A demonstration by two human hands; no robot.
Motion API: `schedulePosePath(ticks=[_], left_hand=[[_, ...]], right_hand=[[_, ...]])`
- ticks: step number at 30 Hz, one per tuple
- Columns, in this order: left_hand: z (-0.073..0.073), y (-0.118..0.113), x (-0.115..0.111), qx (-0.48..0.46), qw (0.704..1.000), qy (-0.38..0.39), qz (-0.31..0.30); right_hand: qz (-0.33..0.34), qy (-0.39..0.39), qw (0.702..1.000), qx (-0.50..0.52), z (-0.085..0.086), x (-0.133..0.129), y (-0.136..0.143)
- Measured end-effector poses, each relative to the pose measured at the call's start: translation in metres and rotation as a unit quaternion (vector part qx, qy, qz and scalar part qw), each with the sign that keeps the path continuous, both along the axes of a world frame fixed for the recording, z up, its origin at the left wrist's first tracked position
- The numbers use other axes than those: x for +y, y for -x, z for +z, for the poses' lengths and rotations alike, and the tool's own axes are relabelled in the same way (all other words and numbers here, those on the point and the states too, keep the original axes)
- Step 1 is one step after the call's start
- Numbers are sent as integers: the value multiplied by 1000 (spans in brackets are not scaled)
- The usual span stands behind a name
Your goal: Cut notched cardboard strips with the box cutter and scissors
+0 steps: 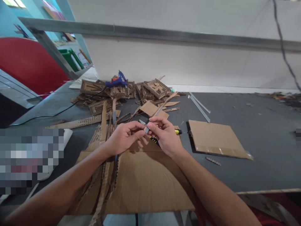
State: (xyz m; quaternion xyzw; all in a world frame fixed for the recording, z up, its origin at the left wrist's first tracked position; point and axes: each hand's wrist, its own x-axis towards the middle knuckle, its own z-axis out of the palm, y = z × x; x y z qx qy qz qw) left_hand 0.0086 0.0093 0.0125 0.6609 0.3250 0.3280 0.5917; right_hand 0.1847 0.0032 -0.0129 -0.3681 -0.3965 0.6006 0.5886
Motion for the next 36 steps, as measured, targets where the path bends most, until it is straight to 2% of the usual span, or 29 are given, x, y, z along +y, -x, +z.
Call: schedulePosePath(ticks=[9,15,22,26,29,32,36], left_hand=[[2,-1,-2,-26,1000,9,-10],[-2,0,-1,-24,1000,2,-8],[2,-2,-3,-13,1000,25,14],[0,-5,-1,11,999,21,45],[-5,-5,0,29,997,5,77],[-7,-2,0,94,986,-76,119],[-6,4,4,194,924,-292,155]], right_hand=[[22,26,999,19,3,-1,-1],[21,35,999,-5,5,0,0],[-20,-44,996,-72,-3,-2,-2],[-108,-110,976,-153,-1,-5,0],[-114,-153,963,-188,2,-8,1],[-100,-167,958,-212,1,-10,2],[-86,-143,958,-234,-2,-10,0]])
